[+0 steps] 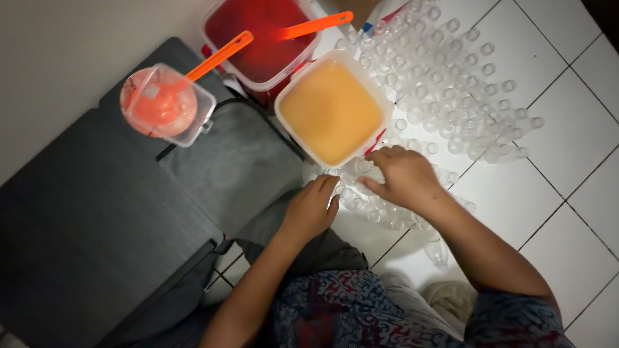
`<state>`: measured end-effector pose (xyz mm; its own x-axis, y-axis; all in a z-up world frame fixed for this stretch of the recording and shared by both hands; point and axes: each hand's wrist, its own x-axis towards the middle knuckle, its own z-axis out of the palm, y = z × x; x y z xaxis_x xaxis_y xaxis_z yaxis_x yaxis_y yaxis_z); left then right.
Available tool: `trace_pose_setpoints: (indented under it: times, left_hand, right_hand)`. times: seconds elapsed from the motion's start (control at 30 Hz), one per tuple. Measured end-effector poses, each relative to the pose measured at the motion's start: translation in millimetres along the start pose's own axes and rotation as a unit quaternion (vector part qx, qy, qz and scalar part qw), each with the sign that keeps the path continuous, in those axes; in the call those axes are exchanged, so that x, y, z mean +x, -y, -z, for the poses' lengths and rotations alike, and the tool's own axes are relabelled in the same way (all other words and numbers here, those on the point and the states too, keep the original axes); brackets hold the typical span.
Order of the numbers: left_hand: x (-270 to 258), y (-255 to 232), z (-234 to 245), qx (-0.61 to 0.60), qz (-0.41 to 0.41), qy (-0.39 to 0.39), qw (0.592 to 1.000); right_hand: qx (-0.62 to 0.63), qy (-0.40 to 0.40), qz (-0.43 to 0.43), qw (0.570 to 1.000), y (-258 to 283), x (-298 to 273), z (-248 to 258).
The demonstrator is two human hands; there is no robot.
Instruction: The person uses a ladle to transfer orange and red liquids from large containers into smaller clear bottles.
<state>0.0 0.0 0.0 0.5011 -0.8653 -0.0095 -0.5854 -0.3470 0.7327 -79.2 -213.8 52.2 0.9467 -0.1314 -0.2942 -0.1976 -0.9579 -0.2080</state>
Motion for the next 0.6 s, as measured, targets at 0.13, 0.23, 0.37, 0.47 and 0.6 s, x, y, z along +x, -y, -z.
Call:
trace_pose_setpoints:
  times: [0.13, 0.23, 0.37, 0.47, 0.6]
  left_hand:
    - [16, 0, -7, -0.003, 0.0, 0.02, 1.0]
    - [16, -2, -13, -0.006, 0.002, 0.018, 1.0]
    - [17, 3, -21, 0.014, -0.017, 0.022, 1.0]
    - [13, -1, -18, 0.008, -0.014, 0.023, 1.0]
    - [3, -12, -2, -0.005, -0.017, 0.01, 1.0]
  right_hand:
    - [-0.013, -0.025, -0.013, 1.0, -6, 1, -30]
    - [-0.028, -0.038, -0.035, 0.998, -3, -2, -34]
    - [-0.058, -0.022, -0.062, 0.996, -9, 7, -52]
    - [-0.05, -0.011, -0.06, 0.997, -9, 10, -61]
    - [-0.024, -0.009, -0.045, 0.999, -3, 4, -51]
